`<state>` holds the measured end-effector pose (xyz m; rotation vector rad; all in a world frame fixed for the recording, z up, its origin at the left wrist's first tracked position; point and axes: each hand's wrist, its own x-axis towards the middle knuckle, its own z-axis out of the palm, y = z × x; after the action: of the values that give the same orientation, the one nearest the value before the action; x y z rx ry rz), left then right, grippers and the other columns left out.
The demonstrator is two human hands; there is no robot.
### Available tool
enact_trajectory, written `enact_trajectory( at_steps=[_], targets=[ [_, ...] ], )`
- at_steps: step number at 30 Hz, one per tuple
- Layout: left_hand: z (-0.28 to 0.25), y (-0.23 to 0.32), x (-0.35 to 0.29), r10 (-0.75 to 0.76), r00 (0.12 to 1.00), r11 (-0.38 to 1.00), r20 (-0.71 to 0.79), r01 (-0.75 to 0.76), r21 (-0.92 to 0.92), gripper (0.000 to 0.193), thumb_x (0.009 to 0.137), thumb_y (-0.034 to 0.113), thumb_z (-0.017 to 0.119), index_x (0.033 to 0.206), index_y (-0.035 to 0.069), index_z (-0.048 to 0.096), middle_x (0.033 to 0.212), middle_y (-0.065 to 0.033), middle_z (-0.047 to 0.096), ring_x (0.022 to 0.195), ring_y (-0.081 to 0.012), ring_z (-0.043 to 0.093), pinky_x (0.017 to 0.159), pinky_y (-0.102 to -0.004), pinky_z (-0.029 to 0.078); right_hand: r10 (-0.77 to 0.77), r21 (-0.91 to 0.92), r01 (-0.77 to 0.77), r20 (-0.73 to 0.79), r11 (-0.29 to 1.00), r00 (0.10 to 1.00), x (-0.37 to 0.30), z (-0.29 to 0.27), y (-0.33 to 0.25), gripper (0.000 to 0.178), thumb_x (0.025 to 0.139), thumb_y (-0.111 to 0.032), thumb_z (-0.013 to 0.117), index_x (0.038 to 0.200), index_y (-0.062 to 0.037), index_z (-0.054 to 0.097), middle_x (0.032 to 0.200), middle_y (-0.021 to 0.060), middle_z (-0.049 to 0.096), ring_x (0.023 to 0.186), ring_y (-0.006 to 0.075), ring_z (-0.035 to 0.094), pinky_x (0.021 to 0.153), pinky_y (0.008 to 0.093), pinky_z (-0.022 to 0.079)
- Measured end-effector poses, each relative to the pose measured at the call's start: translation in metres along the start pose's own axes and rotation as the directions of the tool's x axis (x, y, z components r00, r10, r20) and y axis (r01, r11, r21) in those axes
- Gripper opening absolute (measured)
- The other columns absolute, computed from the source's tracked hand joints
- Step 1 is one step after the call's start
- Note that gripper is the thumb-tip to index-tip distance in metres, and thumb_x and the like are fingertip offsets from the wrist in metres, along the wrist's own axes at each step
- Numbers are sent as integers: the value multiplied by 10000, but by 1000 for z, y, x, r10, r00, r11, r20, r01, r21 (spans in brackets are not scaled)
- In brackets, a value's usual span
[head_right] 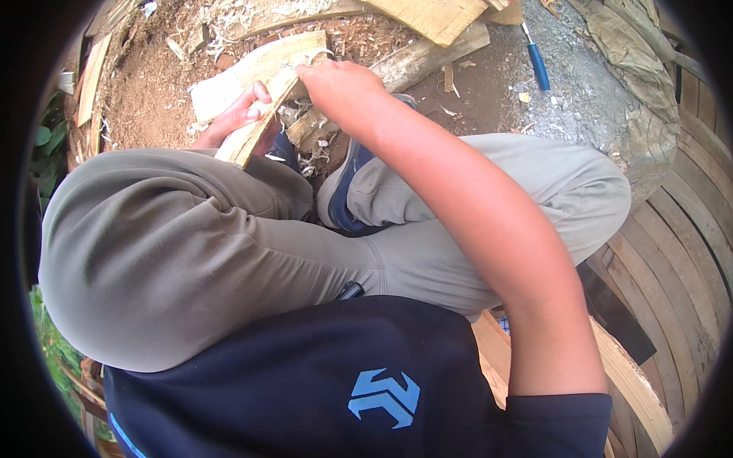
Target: The person sits cross-legged on the ground and uses a curved knife to shave and shape a small piece of wood. They repeatedly scrape the wood's surface, creating shavings, and occasionally pause to inspect the piece before continuing to carve.
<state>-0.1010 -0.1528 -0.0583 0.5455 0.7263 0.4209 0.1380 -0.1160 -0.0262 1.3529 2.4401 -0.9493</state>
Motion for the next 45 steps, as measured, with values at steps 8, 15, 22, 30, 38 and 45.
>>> enact_trajectory(
  at_steps=[8, 15, 22, 30, 38, 45],
  targets=[
    [12, -5, -1, 11, 998, 999, -56, -13, -34, 347, 944, 353, 608, 1182, 162, 443, 883, -83, 525, 742, -146, 495, 635, -281, 373, 120, 140, -140, 142, 980, 983, 3, 3, 28, 499, 962, -85, 389, 1412, -242, 537, 1090, 208, 679, 1010, 354, 667, 869, 454, 533],
    [3, -7, 0, 6, 1000, 1000, -15, -6, 15, 322, 933, 351, 615, 1159, 162, 486, 1146, -26, 523, 1085, -102, 478, 942, -287, 334, 50, -2, -51, 207, 999, 977, -18, -46, 18, 526, 943, -49, 416, 1408, -258, 545, 923, 270, 659, 856, 392, 662, 794, 481, 512],
    [-5, -5, 6, -24, 999, 1000, 40, 23, 22, 301, 929, 329, 620, 1144, 162, 492, 1109, -18, 535, 1067, -96, 488, 927, -283, 344, -82, -199, 109, 142, 974, 986, -10, -47, 5, 522, 952, -32, 390, 1403, -235, 556, 988, 213, 698, 934, 359, 688, 810, 468, 547],
    [6, -7, 6, 36, 999, 999, -12, -36, -18, 323, 937, 308, 606, 1141, 132, 427, 757, -98, 515, 581, -169, 508, 491, -274, 386, -43, -207, 73, 148, 976, 988, 3, -14, 3, 520, 945, -33, 397, 1407, -226, 537, 968, 235, 690, 939, 354, 692, 812, 478, 548],
    [21, 3, 3, 14, 999, 995, -50, -19, -96, 317, 934, 317, 611, 1128, 131, 443, 786, -89, 521, 585, -154, 513, 498, -260, 385, 5, 41, -9, 95, 999, 995, 7, -3, 55, 386, 940, -96, 461, 1278, -157, 638, 915, 247, 677, 912, 415, 654, 831, 486, 521],
    [-3, -4, 5, -8, 994, 995, 104, 19, -102, 254, 938, 263, 621, 1136, 151, 508, 1042, -20, 583, 980, -55, 552, 834, -243, 427, -77, -114, 107, 246, 988, 966, 4, -61, 23, 491, 941, -55, 438, 1378, -229, 577, 936, 240, 673, 893, 383, 661, 803, 469, 522]
  ],
)
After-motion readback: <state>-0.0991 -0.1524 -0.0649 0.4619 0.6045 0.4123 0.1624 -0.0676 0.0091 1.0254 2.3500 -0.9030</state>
